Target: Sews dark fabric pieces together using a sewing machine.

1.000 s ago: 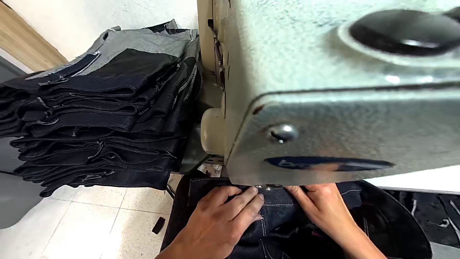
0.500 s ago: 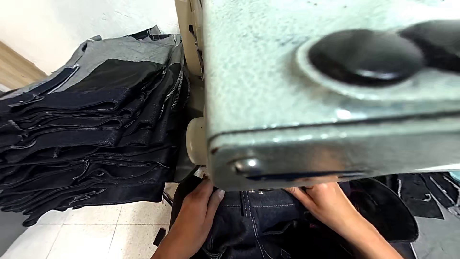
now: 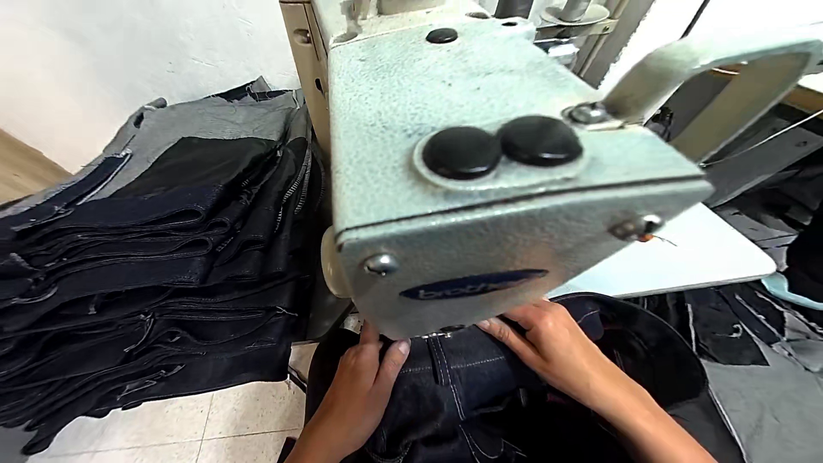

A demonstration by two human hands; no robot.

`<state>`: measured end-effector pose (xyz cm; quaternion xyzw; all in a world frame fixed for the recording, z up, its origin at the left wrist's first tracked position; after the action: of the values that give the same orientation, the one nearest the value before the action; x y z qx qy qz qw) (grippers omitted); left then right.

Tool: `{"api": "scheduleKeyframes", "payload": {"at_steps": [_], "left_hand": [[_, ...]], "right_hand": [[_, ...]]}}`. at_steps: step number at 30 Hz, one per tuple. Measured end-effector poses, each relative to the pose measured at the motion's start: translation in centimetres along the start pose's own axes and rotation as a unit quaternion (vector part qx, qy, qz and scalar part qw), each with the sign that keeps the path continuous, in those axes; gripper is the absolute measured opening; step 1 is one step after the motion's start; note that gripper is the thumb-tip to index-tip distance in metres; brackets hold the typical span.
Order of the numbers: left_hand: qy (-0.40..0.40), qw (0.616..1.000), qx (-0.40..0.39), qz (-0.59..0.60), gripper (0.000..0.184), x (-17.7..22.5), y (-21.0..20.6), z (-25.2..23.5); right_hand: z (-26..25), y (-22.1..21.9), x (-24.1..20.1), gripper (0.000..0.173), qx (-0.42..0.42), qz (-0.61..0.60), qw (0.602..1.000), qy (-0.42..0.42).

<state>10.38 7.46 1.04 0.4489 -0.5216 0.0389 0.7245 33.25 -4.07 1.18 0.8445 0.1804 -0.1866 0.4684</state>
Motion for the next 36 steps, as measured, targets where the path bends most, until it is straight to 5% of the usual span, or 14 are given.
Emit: {"api": "scheduleKeyframes", "payload": {"at_steps": [9, 13, 16, 20, 25, 29, 36], "left_hand": [[-0.009, 0.995, 0.051, 0.084, 0.050, -0.2, -0.6, 0.1], [-0.051, 0.987, 0.107, 0.112, 0.023, -0.3, 0.3, -2.2], [-0.077, 0.992, 0.080, 0.060, 0.017, 0.3, 1.4, -3.3], [-0.155, 0.969, 0.166, -0.101, 0.013, 1.7, 1.5, -2.8], [-0.218, 0.930, 0.213, -0.206, 0.010, 2.6, 1.5, -2.4], [-0.233, 0.922, 0.208, -0.229, 0.011, 2.9, 1.6, -2.4], [-0.236, 0.929, 0.204, -0.200, 0.012, 2.3, 1.9, -2.5]], "right_hand": [[0.7, -2.2, 1.2, 0.041, -0.001, -0.143, 0.987, -0.068], [-2.2, -1.3, 0.8, 0.030, 0.041, -0.101, 0.993, -0.043], [-4.1, -0.6, 0.8, 0.021, 0.039, -0.105, 0.994, -0.014], [-4.1, 0.0, 0.6, 0.020, 0.056, -0.112, 0.992, 0.004], [-6.1, 0.2, 0.0, 0.009, -0.088, -0.100, 0.982, -0.132], [-5.9, 0.0, 0.1, 0.010, -0.101, -0.107, 0.975, -0.168], [-2.1, 3.0, 1.7, 0.030, 0.063, 0.082, 0.994, 0.019]]}}
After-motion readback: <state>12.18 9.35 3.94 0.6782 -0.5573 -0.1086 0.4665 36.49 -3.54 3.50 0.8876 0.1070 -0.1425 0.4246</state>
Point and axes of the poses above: each hand's wrist, its own z-axis away from the middle knuckle, its own y-axis out of the back of the hand, x = y × z, the point moved 4 cm from there along -z, towards the middle knuckle, and after that the axes turned 2 degrees about -z, right-handed, at the moved point
